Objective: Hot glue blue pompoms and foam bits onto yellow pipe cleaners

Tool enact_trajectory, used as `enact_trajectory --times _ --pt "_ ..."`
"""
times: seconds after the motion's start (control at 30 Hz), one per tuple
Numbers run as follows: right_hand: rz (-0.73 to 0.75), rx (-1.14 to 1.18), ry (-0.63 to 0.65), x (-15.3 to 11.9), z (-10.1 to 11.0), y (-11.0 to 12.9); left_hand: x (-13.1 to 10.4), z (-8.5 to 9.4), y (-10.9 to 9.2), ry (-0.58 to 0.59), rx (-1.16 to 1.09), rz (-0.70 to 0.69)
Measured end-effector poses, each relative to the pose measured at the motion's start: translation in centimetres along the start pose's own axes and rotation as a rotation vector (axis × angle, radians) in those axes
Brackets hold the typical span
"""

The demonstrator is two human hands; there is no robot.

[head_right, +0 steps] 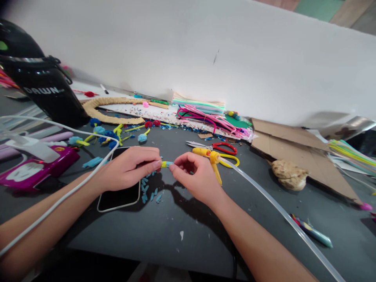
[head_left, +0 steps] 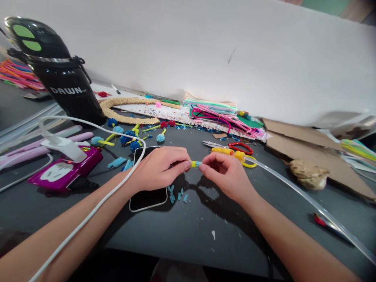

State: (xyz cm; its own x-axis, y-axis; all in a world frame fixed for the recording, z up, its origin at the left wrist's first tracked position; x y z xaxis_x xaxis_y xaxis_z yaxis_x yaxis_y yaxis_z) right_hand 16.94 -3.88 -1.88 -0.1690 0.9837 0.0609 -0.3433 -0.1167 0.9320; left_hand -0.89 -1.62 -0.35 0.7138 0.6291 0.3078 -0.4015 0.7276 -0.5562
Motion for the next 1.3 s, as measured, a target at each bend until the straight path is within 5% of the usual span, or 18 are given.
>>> enact_trajectory --times 0.5,0.87,1.1,1.3 --pt "0.005 0.106 0.042 -0.2 0.3 0.3 0.4 0.0 0.5 0.097 -0.299 0.209" --pt "0.053 0.003 0.035 -0.1 0.4 0.4 0.4 -0.5 1.4 0.063 -0.439 0.321" --pt "0.094 -0.201 0.152 -0.7 0.1 0.8 0.1 -0.5 2.6 -0.02 -0.631 0.383" --pt "0.128 -0.713 0.335 -3.4 -1.1 1.9 -0.1 0.0 2.0 -0.032 -0.502 0.309"
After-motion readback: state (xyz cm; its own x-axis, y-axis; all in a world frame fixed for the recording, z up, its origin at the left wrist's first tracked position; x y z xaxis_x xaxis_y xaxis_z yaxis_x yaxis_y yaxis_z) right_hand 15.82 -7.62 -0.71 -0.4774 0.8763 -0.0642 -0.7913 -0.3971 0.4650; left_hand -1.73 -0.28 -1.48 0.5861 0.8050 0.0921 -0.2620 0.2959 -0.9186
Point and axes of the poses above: each hand's wrist, its own x-axis towards the middle knuckle, its own z-axis out of the back of the hand, y = z × x, the point moved 4 cm from there along x, towards the middle knuckle, and after that the axes turned 2 degrees about x, right-handed, at the moved point
